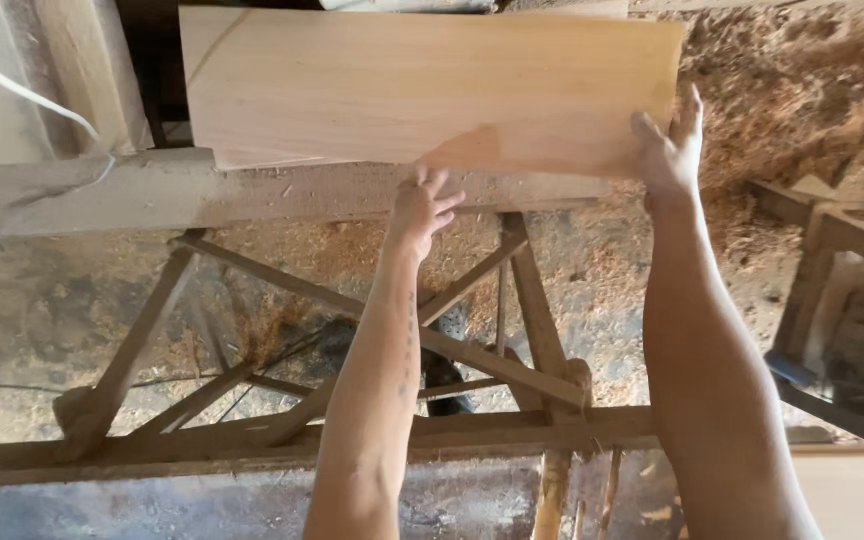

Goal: The person sands wooden boards with a power sander, moving the tool across the surfaces and edges of the wood and moving aside thin wooden strips.

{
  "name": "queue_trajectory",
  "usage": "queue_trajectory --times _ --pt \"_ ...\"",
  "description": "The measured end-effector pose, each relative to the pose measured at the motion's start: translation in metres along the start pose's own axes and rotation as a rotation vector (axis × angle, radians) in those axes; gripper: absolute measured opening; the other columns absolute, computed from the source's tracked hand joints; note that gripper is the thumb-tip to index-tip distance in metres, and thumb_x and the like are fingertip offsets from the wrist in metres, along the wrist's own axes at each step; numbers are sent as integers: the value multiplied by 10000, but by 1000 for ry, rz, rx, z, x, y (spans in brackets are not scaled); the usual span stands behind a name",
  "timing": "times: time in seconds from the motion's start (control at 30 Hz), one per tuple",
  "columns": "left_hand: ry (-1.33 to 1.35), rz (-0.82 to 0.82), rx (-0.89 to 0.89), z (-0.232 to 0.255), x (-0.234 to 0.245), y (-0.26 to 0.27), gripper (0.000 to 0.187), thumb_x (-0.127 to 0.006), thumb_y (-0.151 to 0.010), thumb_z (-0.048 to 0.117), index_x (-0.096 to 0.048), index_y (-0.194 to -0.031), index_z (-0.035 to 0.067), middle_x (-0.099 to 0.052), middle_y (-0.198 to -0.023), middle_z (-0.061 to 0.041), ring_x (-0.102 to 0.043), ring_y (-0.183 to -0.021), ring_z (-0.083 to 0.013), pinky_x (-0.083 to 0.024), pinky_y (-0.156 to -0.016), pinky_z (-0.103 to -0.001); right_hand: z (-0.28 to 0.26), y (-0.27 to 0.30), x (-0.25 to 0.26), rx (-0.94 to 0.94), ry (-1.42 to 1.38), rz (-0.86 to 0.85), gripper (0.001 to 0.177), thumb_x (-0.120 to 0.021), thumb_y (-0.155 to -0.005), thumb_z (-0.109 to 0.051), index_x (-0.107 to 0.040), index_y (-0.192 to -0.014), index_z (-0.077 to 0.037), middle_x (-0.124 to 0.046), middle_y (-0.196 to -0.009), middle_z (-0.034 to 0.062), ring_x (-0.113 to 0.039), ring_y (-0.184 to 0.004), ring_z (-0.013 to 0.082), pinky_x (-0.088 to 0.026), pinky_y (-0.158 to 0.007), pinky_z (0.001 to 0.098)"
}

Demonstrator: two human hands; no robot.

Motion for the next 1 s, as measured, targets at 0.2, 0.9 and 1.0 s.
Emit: queue_trajectory --times 0.2,0.9,1.0 --pt "-576 -110 37 -28 4 22 660 -402 -1074 306 -164 -1619 21 -512 -1481 -322 -708 -1217 -289 -613 -809 -518 -27 13 29 201 614 226 595 -676 -1154 -211 -315 -1617 -113 -542 -1540 203 -556 -1405 348 -456 -1100 516" --pt "-1630 -620 -710 -138 -293 307 709 -748 -868 271 -477 -1445 -38 -548 -1399 -200 -474 -1264 -349 -427 -1086 -492 60 502 269 -719 -452 1058 232 -748 -938 -227 -632 -977 -30 -615 -940 65 -555 -827 156 -487 -705 301" --pt "-1724 -484 -811 -144 -292 318 723 -783 -828 322 -495 -1396 -22 -530 -1375 -209 -435 -1312 -376 -412 -1125 -527 73 493 280 -442 -211 1071 284 -824 -924 -167 -600 -900 5 -585 -838 58 -505 -698 131 -450 -607 300"
Point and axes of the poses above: each hand's wrist, its own y-axis away from the middle knuckle, its own x-axis out of the back of the hand, z = x × y, the point moved 5 cm from there along -y, towards the middle knuckle
